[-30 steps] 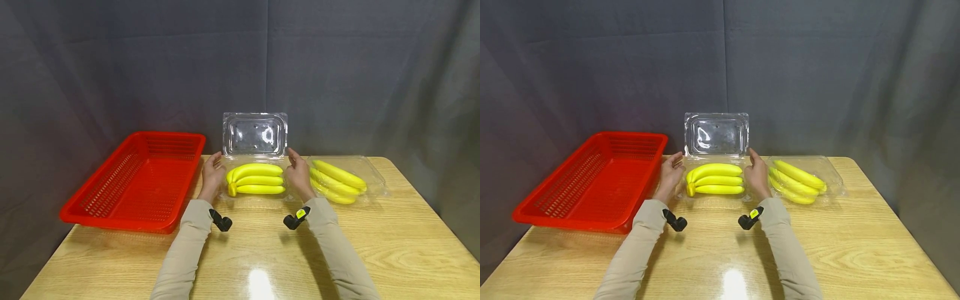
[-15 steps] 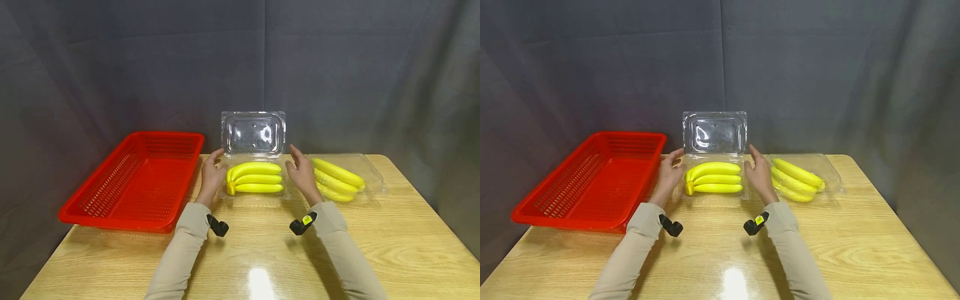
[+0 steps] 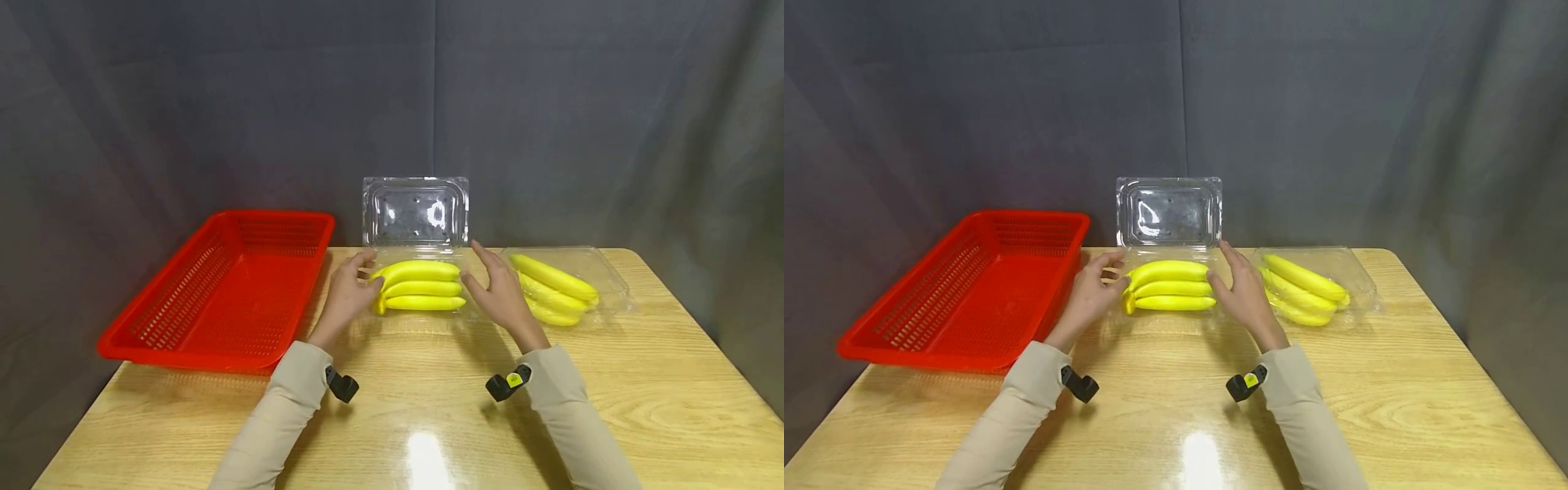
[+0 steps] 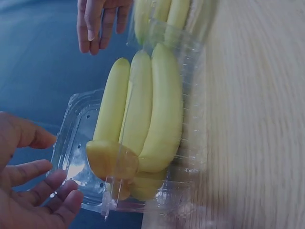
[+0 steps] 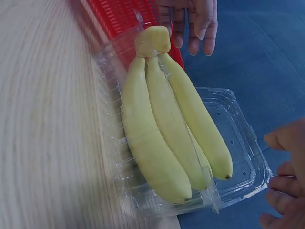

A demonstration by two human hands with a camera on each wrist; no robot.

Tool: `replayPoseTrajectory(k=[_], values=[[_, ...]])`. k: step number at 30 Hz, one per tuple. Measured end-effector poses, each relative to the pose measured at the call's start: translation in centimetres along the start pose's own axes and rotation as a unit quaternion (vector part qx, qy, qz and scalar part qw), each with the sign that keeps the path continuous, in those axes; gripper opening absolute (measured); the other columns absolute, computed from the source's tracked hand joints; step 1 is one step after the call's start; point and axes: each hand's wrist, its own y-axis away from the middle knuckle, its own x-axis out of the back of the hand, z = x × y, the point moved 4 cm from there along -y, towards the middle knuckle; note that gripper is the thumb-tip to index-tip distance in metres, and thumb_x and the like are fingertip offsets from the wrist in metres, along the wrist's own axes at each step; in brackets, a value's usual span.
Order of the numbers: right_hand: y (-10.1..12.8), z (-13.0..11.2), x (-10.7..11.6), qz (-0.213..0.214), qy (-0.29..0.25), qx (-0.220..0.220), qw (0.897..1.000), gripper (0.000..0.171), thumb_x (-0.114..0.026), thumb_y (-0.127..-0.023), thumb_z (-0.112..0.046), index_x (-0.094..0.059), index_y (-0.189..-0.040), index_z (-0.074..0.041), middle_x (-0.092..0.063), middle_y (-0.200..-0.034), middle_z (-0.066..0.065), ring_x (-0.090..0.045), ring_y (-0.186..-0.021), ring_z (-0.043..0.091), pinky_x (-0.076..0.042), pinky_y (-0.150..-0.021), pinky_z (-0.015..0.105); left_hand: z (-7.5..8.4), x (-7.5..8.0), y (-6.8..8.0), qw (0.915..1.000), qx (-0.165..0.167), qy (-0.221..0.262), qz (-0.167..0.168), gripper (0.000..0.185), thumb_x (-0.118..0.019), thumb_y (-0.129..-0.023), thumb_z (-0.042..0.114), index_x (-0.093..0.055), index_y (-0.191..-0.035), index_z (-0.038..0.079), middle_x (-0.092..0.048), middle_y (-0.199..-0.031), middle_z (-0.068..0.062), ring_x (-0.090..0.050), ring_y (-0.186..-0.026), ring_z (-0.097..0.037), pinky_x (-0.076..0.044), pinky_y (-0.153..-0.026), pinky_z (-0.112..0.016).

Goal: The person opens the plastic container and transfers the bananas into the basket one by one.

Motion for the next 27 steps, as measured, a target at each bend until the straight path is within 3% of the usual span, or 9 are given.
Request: replayPoseTrajectory(k=[5, 12, 27], values=[[0.7, -0.3, 0.0, -0.022, 0.01, 0.001, 1.0, 0.067, -0.058, -0.096, -0.03, -0.03, -0.151, -0.003, -0.033, -0.151, 0.02, -0.028, -0.138, 0.038, -0.023, -0.11, 0.055, 0.3, -0.2, 0.6, 0.9994, -0.002, -0.03, -0.018, 0.046, -0.069, -0.085, 0.005, -0.057, -0.128, -0.002, -0.058, -0.115, -0.022, -0.06, -0.098, -0.036, -0.051, -0.083, -0.041], [1.5, -0.1, -0.2, -0.038, 0.014, -0.011, 0.999, 0.072, -0.059, -0.096, -0.036, -0.027, -0.152, -0.003, -0.029, -0.153, 0.021, -0.025, -0.139, 0.041, -0.022, -0.109, 0.058, 0.3, -0.4, 1.4, 0.9977, -0.007, -0.065, -0.019, 0.047, -0.074, -0.084, 0.012, -0.057, -0.125, -0.003, -0.058, -0.111, -0.02, -0.057, -0.096, -0.037, -0.049, -0.081, -0.041], [2.5, 0.7, -1.4, -0.071, 0.012, -0.031, 0.997, 0.084, -0.061, -0.092, -0.045, -0.022, -0.153, -0.003, -0.024, -0.155, 0.02, -0.022, -0.141, 0.039, -0.02, -0.11, 0.057, -0.1, -1.5, 2.0, 0.9973, 0.018, -0.071, -0.011, 0.042, -0.079, -0.079, 0.014, -0.057, -0.111, -0.003, -0.054, -0.108, -0.018, -0.053, -0.09, -0.03, -0.047, -0.077, -0.037]])
